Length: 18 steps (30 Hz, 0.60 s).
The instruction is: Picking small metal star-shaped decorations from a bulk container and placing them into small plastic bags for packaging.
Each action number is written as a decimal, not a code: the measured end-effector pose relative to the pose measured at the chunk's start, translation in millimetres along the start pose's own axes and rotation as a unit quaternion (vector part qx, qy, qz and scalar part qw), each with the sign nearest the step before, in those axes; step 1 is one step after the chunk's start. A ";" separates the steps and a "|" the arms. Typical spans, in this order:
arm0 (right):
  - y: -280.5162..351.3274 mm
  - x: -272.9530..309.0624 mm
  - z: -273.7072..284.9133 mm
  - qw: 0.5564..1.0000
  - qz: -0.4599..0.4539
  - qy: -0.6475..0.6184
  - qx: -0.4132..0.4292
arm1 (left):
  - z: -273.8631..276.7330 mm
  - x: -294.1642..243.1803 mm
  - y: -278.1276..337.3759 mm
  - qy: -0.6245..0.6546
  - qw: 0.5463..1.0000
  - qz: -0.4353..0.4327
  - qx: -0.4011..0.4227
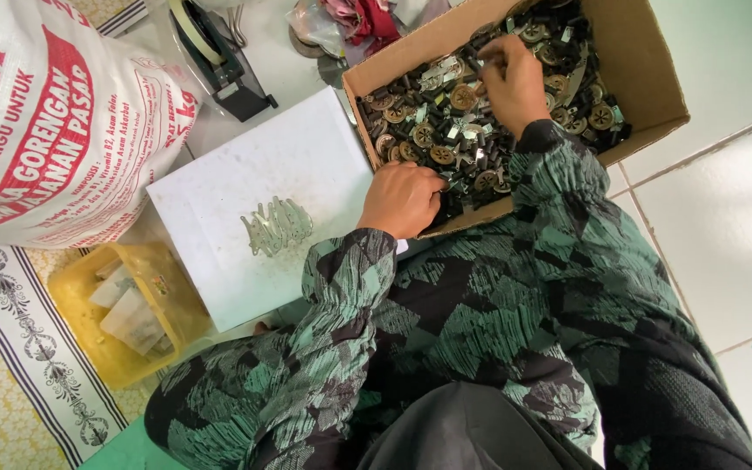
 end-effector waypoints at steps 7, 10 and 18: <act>14.6 45.7 -46.1 0.958 0.146 0.123 0.212 | 1.3 -0.5 0.1 -0.002 1.000 -0.002 0.004; 21.2 35.8 -53.7 0.864 0.153 0.355 0.322 | -1.2 -1.1 0.0 -0.019 1.000 -0.006 0.021; 2.4 -46.1 -3.9 0.881 0.108 0.461 0.030 | 0.3 -0.4 0.6 0.012 1.000 0.004 0.005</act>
Point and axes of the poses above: each hand's wrist, its own y-axis away from the middle knuckle, its own z-axis out of the back of the hand, x = y × z, the point moved 3 cm from there along -y, towards the middle knuckle, and after that the axes turned 10 degrees about -x, right-handed, at the moved point
